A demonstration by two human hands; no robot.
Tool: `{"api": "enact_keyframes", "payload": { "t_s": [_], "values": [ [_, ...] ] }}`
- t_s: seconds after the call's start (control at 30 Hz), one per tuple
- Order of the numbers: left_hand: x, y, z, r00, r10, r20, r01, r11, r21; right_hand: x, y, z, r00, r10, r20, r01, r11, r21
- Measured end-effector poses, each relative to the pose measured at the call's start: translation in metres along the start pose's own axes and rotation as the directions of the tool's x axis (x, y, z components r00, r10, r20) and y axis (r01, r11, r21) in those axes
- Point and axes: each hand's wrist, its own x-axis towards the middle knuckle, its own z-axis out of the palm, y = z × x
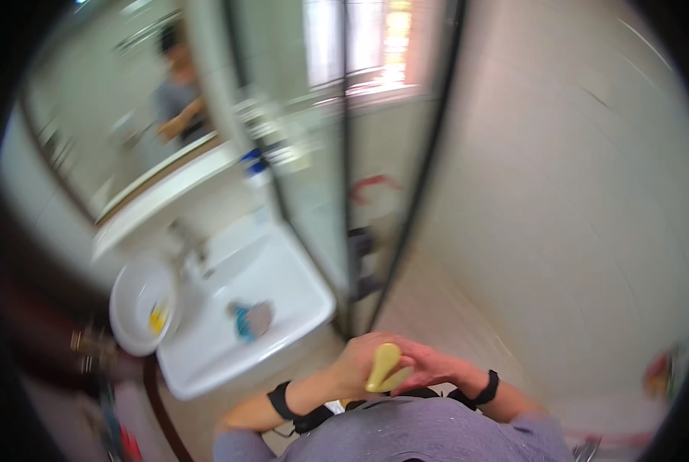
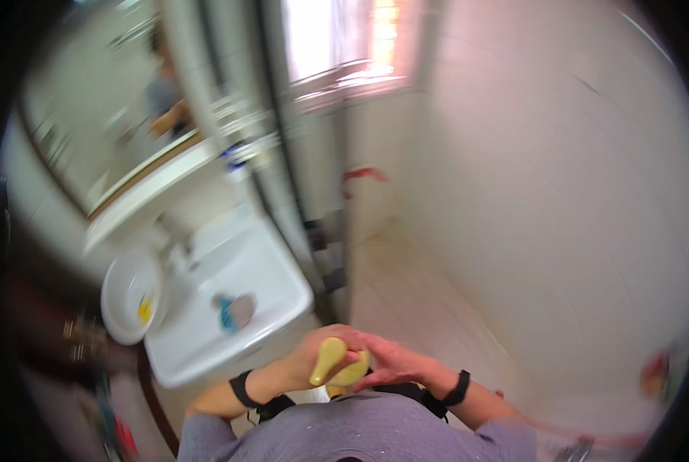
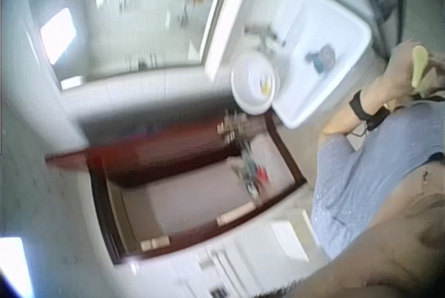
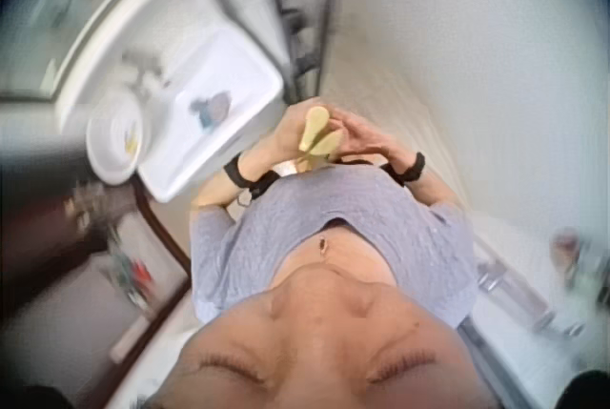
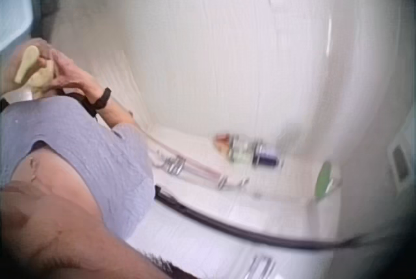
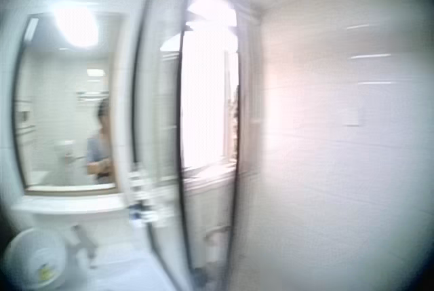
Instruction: The person wipes down several bottles with a cloth at a sink, including a large purple bottle, a black bottle, and a yellow bottle. They then move into a shower area, place a yellow sponge on a wire shelf, and organize the cleaned bottles onto the shelf one by one before opening a large white pump bottle.
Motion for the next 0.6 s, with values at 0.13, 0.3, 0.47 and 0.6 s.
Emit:
{"api": "enact_keyframes", "payload": {
  "t_s": [0.13,0.3,0.47,0.6],
  "values": [
    [0.049,-0.023,0.051,0.998,-0.058,0.008,0.059,0.995,-0.082,-0.054,0.015,-0.029,0.897,-0.262,-0.355,0.214,0.962,-0.170],
    [0.110,-0.041,0.128,0.986,-0.144,-0.086,0.116,0.956,-0.269,-0.117,0.032,-0.055,0.674,-0.384,-0.630,0.077,0.886,-0.458],
    [0.204,-0.037,0.239,0.962,-0.247,0.116,0.272,0.904,-0.330,-0.221,0.043,-0.106,0.490,-0.281,-0.825,-0.087,0.926,-0.367],
    [0.262,-0.045,0.316,0.936,-0.052,0.347,0.177,0.924,-0.339,-0.297,0.048,-0.142,0.298,-0.339,-0.893,-0.217,0.886,-0.409]
  ]
}}
